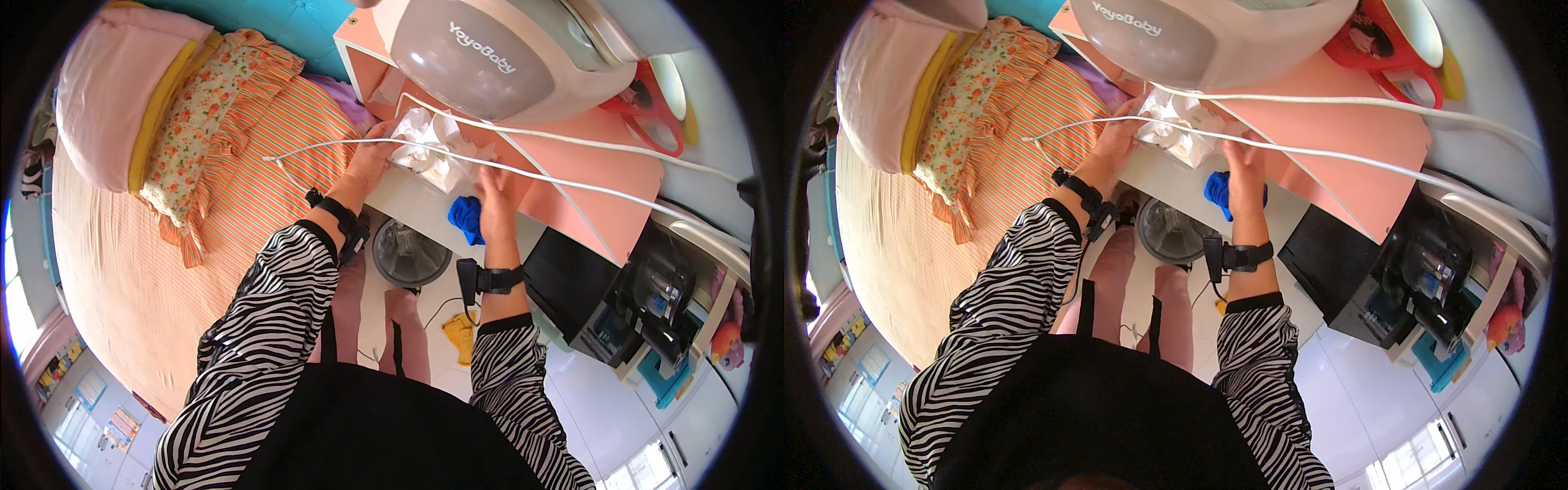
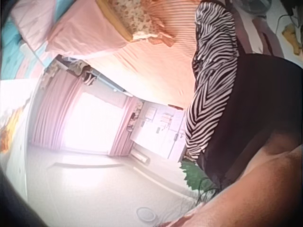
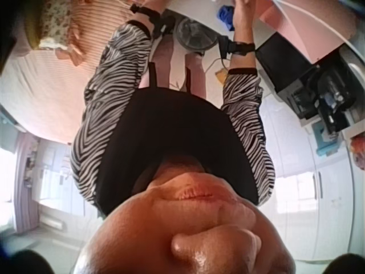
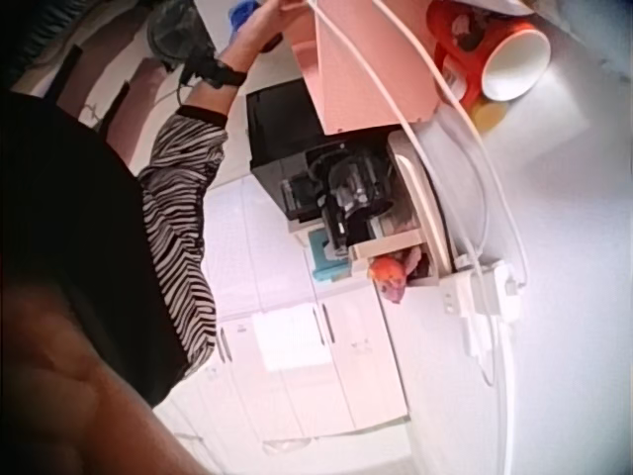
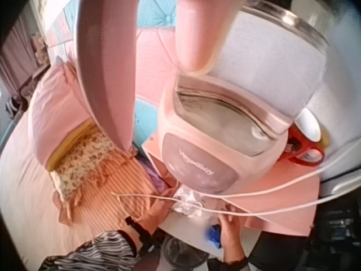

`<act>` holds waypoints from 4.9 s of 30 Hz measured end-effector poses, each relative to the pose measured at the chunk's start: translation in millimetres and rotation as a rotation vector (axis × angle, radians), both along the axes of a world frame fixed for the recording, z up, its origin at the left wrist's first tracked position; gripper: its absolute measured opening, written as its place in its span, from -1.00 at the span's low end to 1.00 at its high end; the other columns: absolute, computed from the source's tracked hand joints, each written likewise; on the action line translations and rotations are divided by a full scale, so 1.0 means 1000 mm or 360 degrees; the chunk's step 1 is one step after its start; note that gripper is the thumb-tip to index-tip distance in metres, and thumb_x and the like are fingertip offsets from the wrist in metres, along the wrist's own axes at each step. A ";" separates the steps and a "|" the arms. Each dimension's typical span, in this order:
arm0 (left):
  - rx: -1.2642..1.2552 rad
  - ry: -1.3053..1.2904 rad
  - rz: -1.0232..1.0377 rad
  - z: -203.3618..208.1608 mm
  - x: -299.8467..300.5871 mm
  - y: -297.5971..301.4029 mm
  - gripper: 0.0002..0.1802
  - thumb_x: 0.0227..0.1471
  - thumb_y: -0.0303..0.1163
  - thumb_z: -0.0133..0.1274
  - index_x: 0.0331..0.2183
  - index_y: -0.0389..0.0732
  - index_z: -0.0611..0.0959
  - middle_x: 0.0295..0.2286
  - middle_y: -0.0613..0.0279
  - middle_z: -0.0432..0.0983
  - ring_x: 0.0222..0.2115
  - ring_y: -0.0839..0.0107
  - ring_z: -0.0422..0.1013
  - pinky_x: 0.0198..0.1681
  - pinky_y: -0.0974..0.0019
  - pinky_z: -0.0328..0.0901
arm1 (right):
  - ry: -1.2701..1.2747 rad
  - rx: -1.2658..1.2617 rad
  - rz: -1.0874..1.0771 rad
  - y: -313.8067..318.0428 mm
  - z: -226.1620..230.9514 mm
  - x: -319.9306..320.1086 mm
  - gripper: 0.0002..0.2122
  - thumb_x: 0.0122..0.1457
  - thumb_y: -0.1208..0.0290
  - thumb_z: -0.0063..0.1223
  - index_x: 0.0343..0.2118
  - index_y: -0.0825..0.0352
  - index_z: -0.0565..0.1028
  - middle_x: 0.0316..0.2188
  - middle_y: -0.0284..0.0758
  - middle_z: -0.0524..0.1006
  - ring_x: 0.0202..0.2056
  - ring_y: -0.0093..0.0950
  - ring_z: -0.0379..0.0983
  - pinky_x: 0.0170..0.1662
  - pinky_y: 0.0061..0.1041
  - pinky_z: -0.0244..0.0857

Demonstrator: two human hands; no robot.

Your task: The person wipes various surfaces in a bedroom using a blue cloth. They clean a bedside table, a small refrigerator, and a desk, moving items like a water bottle and plastic containers aside to reach the surfaces.

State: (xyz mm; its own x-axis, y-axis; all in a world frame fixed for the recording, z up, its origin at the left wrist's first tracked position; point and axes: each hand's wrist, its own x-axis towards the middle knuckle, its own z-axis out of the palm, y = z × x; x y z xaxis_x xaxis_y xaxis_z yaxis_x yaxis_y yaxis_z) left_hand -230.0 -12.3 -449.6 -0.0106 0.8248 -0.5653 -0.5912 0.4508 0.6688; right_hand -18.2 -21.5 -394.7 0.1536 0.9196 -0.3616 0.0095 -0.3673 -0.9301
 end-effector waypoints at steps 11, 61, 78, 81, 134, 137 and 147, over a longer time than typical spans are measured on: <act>0.0166 0.0249 -0.0475 0.023 0.009 -0.031 -0.53 -0.01 -0.38 0.09 -0.05 -0.28 0.41 -0.20 0.23 0.42 -0.21 0.46 0.34 -0.15 0.40 0.25 | -0.0603 -0.0230 0.0191 -0.005 -0.048 0.001 -0.80 -0.07 0.44 0.15 -0.44 0.44 0.40 -0.54 -0.35 0.45 -0.52 -0.60 0.32 -0.46 -0.56 0.22; -0.0133 0.0440 0.0258 0.047 -0.068 -0.136 -0.73 -0.01 -0.49 0.05 -0.22 -0.40 0.52 -0.41 0.22 0.52 -0.45 0.50 0.43 -0.40 0.47 0.32 | -0.1457 0.1126 0.0859 0.031 -0.094 -0.005 -0.80 0.10 0.44 -0.11 -0.24 0.37 0.46 -0.13 -0.13 0.39 -0.09 -0.25 0.33 -0.09 -0.35 0.24; -0.0177 0.0455 0.0198 0.043 -0.057 -0.150 -0.66 0.00 -0.50 0.03 -0.14 -0.40 0.47 -0.32 0.18 0.51 -0.37 0.47 0.44 -0.31 0.45 0.33 | -0.0813 0.0323 0.0654 -0.045 -0.062 0.008 -0.63 0.14 0.35 -0.06 0.01 0.33 0.30 -0.05 -0.07 0.36 -0.12 -0.25 0.37 -0.08 -0.41 0.23; -0.0126 0.0340 0.0122 0.030 -0.035 -0.130 -0.65 0.02 -0.54 0.00 -0.10 -0.39 0.45 -0.31 0.20 0.49 -0.37 0.48 0.43 -0.32 0.45 0.35 | -0.0954 0.0282 0.0264 -0.048 -0.057 0.018 -0.65 0.12 0.39 -0.05 -0.02 0.37 0.33 -0.12 -0.08 0.41 -0.16 -0.22 0.38 -0.08 -0.40 0.23; 0.0633 0.1701 -0.0420 -0.019 0.114 -0.016 -0.91 -0.14 -0.45 0.01 -0.47 -0.23 0.51 -0.45 0.06 0.42 -0.42 0.04 0.40 -0.37 0.13 0.32 | -0.1887 0.0755 0.0995 -0.067 -0.112 0.020 -0.58 -0.06 0.58 -0.05 -0.06 0.51 0.27 0.01 0.08 0.19 -0.01 0.07 0.15 0.07 -0.09 0.05; 0.0734 0.1460 -0.0349 -0.001 0.133 0.001 -0.69 -0.18 -0.41 0.07 -0.27 -0.16 0.54 -0.26 0.05 0.42 -0.33 0.05 0.41 -0.25 0.17 0.32 | -0.1483 0.0823 0.1097 -0.070 -0.101 0.018 -0.61 -0.04 0.61 -0.07 -0.08 0.54 0.31 0.07 0.09 0.15 0.06 0.01 0.10 0.11 -0.16 0.02; 0.0781 0.2521 -0.1121 -0.023 0.043 -0.076 -0.62 -0.22 -0.53 0.00 -0.22 -0.17 0.55 -0.13 0.10 0.34 -0.13 0.13 0.27 -0.09 0.15 0.23 | -0.1775 0.0378 0.0648 -0.090 -0.111 0.017 -0.57 -0.01 0.62 -0.10 -0.01 0.56 0.25 0.09 0.19 0.09 0.12 0.07 0.01 0.18 -0.12 -0.12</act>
